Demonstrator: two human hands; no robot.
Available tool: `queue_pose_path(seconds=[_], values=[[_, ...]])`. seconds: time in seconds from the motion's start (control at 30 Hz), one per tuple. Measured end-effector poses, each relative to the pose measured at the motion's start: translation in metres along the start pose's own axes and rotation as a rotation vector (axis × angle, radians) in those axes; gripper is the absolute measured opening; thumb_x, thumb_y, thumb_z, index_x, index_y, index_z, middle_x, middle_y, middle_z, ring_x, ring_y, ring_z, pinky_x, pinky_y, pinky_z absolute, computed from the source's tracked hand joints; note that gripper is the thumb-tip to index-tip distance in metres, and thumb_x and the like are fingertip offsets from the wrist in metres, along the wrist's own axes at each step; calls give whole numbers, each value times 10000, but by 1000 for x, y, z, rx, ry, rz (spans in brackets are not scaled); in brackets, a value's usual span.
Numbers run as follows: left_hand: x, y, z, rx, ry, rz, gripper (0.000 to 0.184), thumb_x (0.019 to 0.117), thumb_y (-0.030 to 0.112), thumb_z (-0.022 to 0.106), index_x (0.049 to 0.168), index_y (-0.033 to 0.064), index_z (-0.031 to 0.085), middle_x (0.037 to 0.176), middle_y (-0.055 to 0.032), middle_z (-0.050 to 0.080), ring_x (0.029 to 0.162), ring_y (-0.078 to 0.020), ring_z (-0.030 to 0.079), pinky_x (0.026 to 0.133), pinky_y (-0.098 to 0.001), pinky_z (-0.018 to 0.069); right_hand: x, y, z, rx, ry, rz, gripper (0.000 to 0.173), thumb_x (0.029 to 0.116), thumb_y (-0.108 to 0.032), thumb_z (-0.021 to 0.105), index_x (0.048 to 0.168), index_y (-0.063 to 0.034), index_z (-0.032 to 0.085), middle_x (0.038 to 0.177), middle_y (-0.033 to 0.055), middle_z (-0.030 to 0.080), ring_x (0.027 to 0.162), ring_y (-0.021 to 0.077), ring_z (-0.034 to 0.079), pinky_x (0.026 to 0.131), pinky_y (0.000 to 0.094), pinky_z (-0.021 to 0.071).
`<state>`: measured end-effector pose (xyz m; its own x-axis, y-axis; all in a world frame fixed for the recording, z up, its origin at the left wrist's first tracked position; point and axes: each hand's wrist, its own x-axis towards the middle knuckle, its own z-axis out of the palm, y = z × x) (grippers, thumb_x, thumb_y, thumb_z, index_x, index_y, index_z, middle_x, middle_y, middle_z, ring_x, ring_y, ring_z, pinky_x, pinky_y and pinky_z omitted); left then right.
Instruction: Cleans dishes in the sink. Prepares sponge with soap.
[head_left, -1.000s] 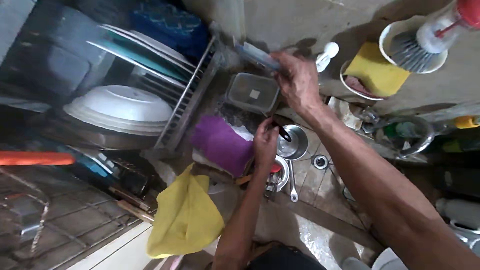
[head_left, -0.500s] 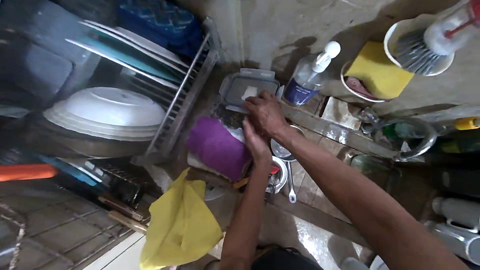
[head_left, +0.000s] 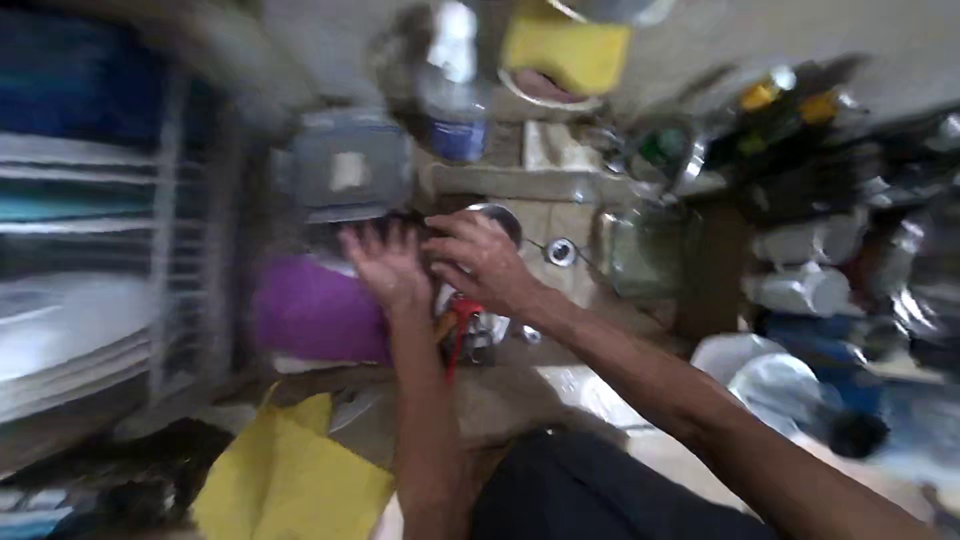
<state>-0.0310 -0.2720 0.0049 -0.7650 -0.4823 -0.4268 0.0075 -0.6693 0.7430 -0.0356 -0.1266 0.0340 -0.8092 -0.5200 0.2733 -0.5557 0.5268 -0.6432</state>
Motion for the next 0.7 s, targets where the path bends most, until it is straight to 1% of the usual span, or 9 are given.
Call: queue_pose_path(seconds=[0.1, 0.17, 0.23, 0.33, 0.43, 0.5, 0.53, 0.63, 0.7], values=[[-16, -3, 10, 113, 40, 1, 544, 1127, 402, 242, 1592, 125, 189, 1592, -155, 367, 1387, -345, 492, 1070, -561, 487, -85, 18, -30, 105, 38, 246, 233, 978, -178, 678, 1174, -81, 755, 1337, 98, 664, 1232, 268, 607, 1032, 465, 511], [-39, -7, 10, 224, -33, 35, 531, 1134, 373, 211, 1600, 121, 169, 1580, -143, 404, 1375, -323, 513, 1078, -541, 485, -139, 42, -50, 134, 117, 478, 237, 981, -146, 668, 1178, -39, 745, 1267, 121, 695, 1166, 229, 666, 1004, 409, 556], [-62, -16, 2, 326, -165, 48, 493, 1136, 352, 160, 1575, 135, 215, 1509, -82, 492, 1303, -252, 572, 1061, -483, 499, -188, 82, -68, 93, 180, 804, 260, 1017, -161, 604, 1221, -42, 711, 1215, 126, 706, 1062, 212, 702, 926, 399, 593], [-93, -37, -4, 435, -300, -5, 439, 1127, 349, 146, 1473, 182, 360, 1308, 14, 605, 1033, -146, 656, 883, -353, 559, -248, 158, -90, 7, 172, 1258, 340, 1030, -192, 574, 1319, -30, 647, 1253, 196, 684, 1133, 332, 676, 999, 524, 534], [-117, -58, -8, 547, -360, -74, 432, 1129, 308, 214, 1463, 101, 394, 1237, -22, 641, 959, -152, 687, 860, -359, 591, -287, 214, -95, -66, 2, 1505, 444, 989, -219, 630, 1378, -8, 597, 1369, 272, 598, 1259, 451, 585, 1039, 637, 471], [-129, -69, -13, 615, -368, -108, 404, 1128, 273, 278, 1416, 69, 474, 1171, -39, 691, 921, -159, 706, 820, -350, 605, -298, 231, -93, -183, -180, 1538, 464, 977, -273, 653, 1353, -7, 598, 1379, 280, 579, 1260, 469, 577, 1016, 664, 472], [-133, -73, -16, 643, -383, -120, 390, 1125, 258, 290, 1384, 61, 506, 1151, -42, 703, 906, -161, 711, 804, -347, 609, -301, 238, -93, -245, -283, 1522, 465, 978, -305, 661, 1331, -6, 618, 1371, 279, 588, 1265, 468, 572, 1043, 676, 434], [-138, -81, -25, 724, -402, -143, 336, 1108, 189, 361, 1320, 27, 565, 1086, -70, 717, 856, -177, 712, 775, -350, 613, -305, 259, -95, -317, -538, 1352, 420, 985, -346, 624, 1249, -25, 681, 1299, 260, 645, 1260, 458, 571, 1074, 709, 358], [-137, -84, -28, 759, -392, -145, 298, 1099, 146, 394, 1283, 5, 582, 1066, -88, 725, 837, -181, 712, 767, -341, 610, -302, 273, -89, -235, -603, 1187, 382, 1027, -336, 575, 1223, -32, 697, 1267, 260, 656, 1218, 464, 603, 987, 700, 454]])
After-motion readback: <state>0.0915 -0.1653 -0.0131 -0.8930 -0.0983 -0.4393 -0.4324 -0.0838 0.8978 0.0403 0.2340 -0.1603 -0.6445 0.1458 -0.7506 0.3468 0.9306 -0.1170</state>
